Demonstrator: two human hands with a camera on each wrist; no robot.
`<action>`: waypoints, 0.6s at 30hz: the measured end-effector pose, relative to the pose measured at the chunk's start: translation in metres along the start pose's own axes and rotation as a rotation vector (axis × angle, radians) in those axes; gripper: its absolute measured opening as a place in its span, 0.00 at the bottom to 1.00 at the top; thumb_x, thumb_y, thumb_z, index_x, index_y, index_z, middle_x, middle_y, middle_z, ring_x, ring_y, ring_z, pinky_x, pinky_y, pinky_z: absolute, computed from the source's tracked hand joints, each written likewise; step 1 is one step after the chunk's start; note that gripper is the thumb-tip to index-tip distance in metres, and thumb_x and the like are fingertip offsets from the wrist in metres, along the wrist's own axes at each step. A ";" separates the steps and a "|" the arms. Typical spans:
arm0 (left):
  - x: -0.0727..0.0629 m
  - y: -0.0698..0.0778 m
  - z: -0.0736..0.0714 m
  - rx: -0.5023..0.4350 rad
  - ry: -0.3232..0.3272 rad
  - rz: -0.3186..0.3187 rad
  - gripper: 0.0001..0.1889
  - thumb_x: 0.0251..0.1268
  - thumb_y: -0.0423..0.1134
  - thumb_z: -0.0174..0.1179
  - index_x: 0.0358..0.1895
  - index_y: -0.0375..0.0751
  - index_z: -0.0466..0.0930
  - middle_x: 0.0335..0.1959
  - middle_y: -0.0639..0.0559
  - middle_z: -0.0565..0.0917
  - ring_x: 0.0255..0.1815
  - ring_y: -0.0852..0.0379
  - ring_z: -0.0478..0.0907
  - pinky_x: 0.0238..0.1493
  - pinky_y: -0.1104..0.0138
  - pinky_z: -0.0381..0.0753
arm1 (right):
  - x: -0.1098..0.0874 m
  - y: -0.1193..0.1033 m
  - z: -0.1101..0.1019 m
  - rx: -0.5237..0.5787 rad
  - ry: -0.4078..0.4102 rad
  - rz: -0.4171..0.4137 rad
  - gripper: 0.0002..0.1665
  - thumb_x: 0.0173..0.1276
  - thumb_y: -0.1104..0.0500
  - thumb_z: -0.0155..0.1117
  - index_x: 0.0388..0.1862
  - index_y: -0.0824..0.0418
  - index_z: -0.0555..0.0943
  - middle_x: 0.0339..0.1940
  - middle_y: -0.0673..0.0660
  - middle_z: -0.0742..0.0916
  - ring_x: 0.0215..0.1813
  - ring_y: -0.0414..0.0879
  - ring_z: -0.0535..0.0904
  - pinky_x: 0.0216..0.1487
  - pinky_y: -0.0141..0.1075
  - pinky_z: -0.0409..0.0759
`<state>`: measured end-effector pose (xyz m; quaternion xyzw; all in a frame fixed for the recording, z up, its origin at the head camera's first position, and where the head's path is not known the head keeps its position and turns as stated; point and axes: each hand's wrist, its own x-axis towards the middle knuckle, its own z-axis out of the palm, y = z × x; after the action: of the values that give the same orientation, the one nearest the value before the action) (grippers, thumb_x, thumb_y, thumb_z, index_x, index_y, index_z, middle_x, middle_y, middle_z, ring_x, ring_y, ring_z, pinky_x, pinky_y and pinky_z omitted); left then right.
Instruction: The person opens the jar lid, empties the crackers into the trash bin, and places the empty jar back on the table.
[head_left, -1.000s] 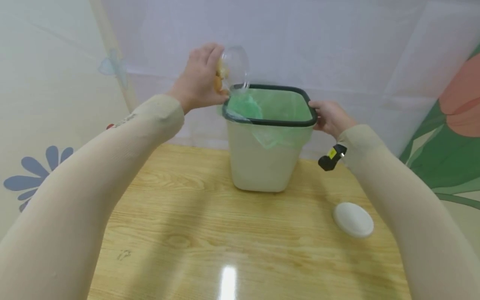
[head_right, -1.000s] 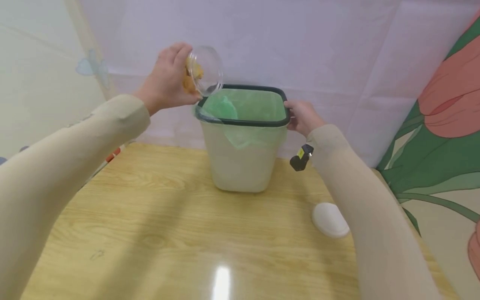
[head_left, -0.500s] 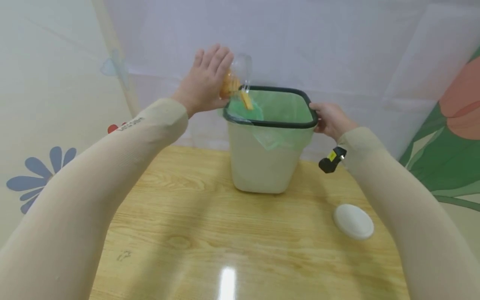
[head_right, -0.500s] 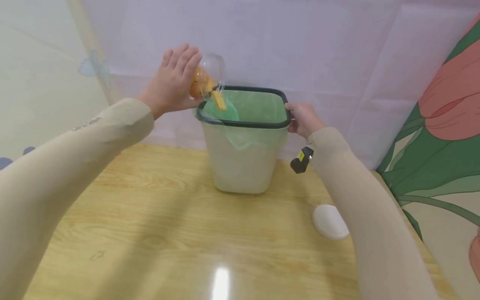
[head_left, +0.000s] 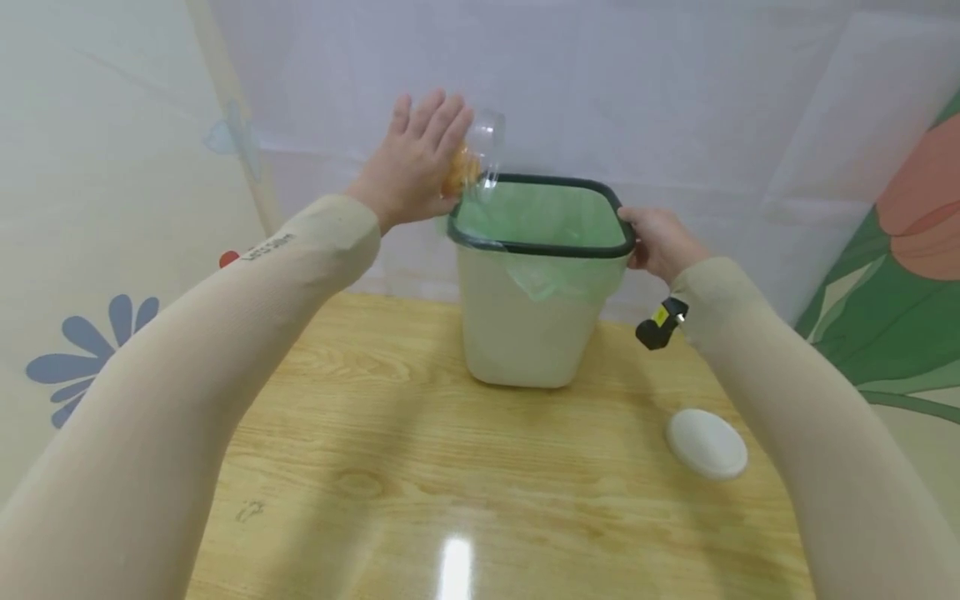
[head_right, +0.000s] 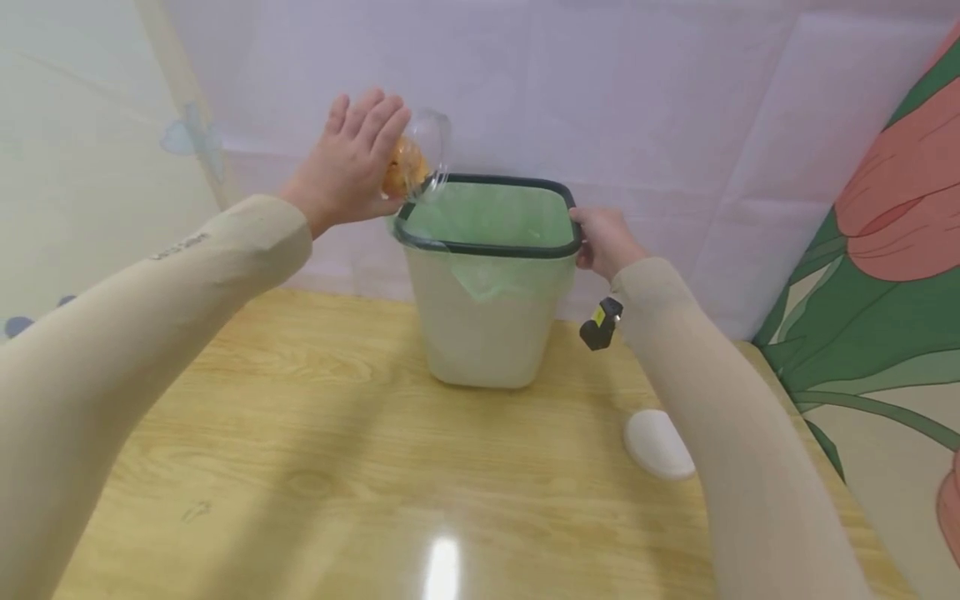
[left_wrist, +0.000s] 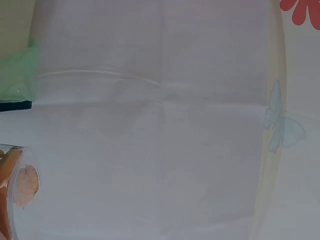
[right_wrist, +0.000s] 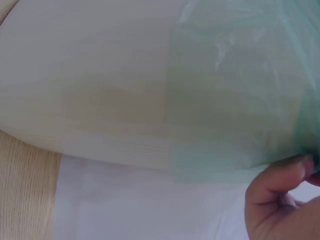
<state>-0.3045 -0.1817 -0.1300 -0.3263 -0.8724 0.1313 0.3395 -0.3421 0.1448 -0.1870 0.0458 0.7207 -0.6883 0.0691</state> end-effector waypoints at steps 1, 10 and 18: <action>0.000 0.000 0.000 0.007 -0.007 0.007 0.48 0.57 0.44 0.66 0.72 0.24 0.48 0.72 0.27 0.54 0.74 0.31 0.48 0.72 0.41 0.37 | 0.001 0.001 0.000 -0.007 0.012 -0.009 0.10 0.77 0.56 0.51 0.41 0.62 0.72 0.19 0.48 0.79 0.15 0.39 0.73 0.15 0.28 0.70; 0.004 0.002 0.001 0.046 -0.018 0.045 0.46 0.58 0.43 0.64 0.73 0.25 0.48 0.73 0.28 0.54 0.74 0.32 0.48 0.72 0.42 0.39 | 0.001 0.005 -0.002 -0.038 0.047 -0.072 0.11 0.76 0.56 0.50 0.38 0.63 0.73 0.14 0.47 0.80 0.14 0.36 0.74 0.15 0.29 0.72; 0.007 0.002 -0.002 0.116 -0.045 0.080 0.46 0.60 0.45 0.63 0.72 0.24 0.49 0.73 0.28 0.54 0.74 0.32 0.49 0.71 0.41 0.43 | -0.002 0.004 -0.001 0.044 -0.012 -0.032 0.12 0.77 0.54 0.50 0.37 0.62 0.75 0.15 0.48 0.81 0.15 0.38 0.75 0.16 0.29 0.72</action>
<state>-0.3063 -0.1756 -0.1261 -0.3378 -0.8568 0.2025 0.3328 -0.3399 0.1465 -0.1906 0.0317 0.7058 -0.7051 0.0616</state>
